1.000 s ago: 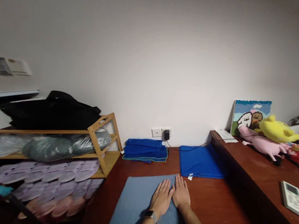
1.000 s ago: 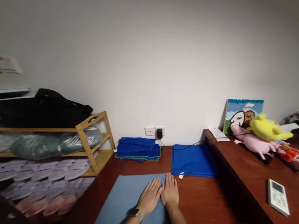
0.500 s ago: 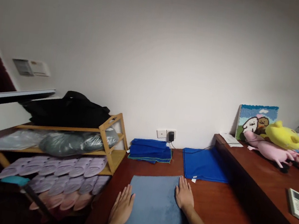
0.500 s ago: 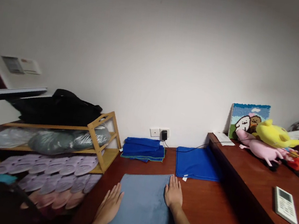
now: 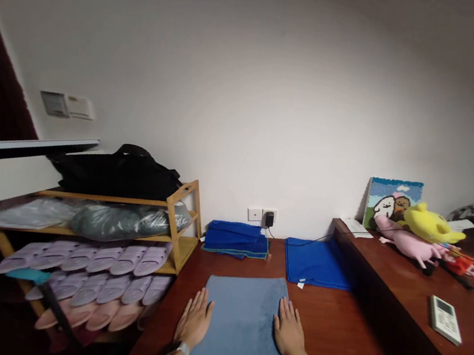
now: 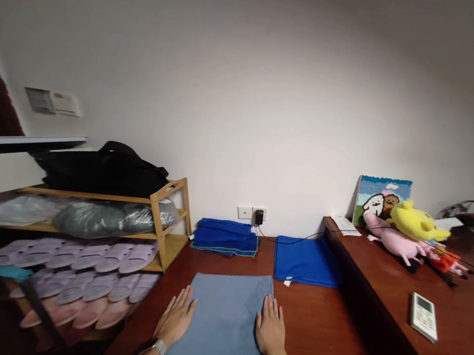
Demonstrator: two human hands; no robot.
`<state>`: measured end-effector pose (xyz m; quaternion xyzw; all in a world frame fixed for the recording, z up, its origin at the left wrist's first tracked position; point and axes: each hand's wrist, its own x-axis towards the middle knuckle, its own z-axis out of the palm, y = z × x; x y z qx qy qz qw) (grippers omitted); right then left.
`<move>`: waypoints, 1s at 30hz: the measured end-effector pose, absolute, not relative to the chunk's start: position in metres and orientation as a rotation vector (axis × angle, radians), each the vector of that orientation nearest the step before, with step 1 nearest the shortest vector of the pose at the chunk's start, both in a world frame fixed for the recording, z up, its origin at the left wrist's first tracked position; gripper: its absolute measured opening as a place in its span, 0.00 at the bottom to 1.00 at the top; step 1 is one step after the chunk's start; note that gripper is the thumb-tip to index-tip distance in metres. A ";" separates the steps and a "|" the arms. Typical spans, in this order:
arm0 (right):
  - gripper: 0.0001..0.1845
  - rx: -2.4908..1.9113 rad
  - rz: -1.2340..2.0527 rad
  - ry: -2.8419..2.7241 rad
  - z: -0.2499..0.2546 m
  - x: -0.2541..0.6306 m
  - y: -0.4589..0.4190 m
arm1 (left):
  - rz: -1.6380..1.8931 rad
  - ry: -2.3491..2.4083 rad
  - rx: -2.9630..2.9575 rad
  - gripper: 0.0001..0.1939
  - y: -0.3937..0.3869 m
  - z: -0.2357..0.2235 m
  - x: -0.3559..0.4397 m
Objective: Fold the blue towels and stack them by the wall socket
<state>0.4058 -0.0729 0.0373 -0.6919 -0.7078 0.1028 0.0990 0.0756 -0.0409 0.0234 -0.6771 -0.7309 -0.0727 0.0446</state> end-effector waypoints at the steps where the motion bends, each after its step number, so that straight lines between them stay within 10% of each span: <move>1: 0.36 -2.046 0.298 -2.085 0.038 0.406 -0.076 | -0.216 -2.242 -2.071 0.35 -0.041 0.024 0.075; 19: 0.35 -1.958 0.305 -2.099 0.038 0.406 -0.074 | -0.296 -1.824 -2.585 0.36 -0.070 0.037 0.264; 30: 0.37 -2.038 0.336 -2.072 0.034 0.401 -0.065 | -0.104 -2.218 -2.147 0.38 -0.097 0.028 0.099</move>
